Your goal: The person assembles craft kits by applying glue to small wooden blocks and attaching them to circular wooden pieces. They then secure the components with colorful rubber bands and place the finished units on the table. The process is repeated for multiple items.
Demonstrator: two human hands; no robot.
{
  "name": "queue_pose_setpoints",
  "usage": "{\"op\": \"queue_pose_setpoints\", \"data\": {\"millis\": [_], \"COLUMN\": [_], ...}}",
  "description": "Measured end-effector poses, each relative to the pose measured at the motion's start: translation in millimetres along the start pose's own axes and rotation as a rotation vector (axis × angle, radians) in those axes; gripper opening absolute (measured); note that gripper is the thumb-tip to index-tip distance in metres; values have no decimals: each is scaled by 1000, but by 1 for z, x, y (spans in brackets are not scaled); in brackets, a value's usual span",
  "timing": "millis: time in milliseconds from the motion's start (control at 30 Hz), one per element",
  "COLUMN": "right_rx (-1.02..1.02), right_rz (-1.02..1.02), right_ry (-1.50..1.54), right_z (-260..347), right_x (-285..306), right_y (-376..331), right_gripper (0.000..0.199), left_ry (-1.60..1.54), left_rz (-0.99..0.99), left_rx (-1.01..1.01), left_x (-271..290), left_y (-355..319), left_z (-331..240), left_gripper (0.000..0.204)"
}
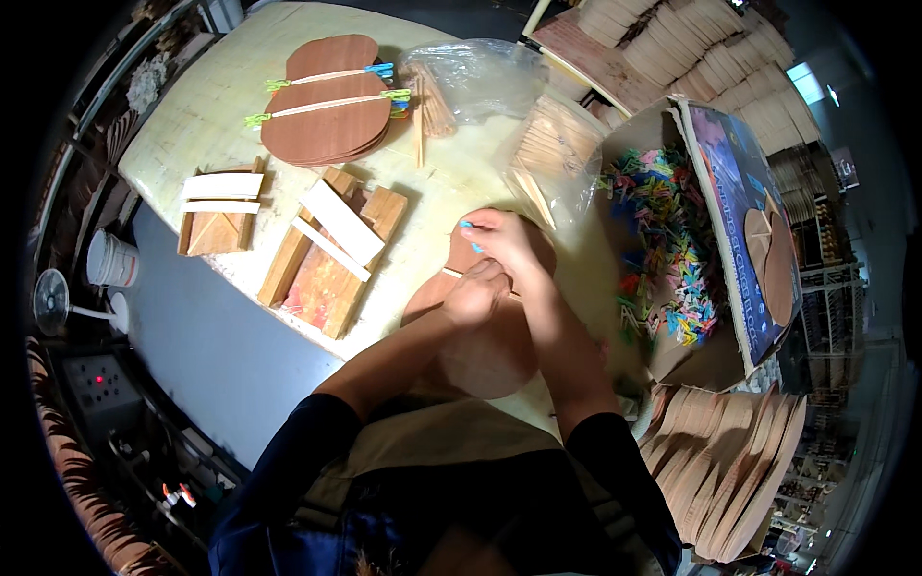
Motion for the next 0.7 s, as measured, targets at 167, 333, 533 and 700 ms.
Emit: {"op": "queue_pose_setpoints", "data": {"millis": [167,333,533,700], "right_rx": [-288,-419,246,-444], "right_rz": [410,567,-368,-1132], "right_ry": [-34,-405,-326,-1105], "right_z": [-2,15,-22,-184], "right_x": [-43,-44,66,133], "right_y": [26,23,-56,-186], "right_gripper": [15,21,38,69], "left_ry": [-698,-394,-15,23], "left_rz": [-118,-118,-43,-9], "left_rx": [210,83,-65,-57], "left_x": [-25,-7,11,9], "left_y": [-5,2,4,2], "left_z": [11,-2,-9,-5], "left_gripper": [24,22,3,11]}}
Point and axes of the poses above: each hand's wrist, its own y-axis towards the middle knuckle, its own x-axis out of the back of the hand, z = x × y, the point moved 2 cm from there along y, towards the middle knuckle, and after that the axes turned 12 degrees about z, right-handed, at the moved point
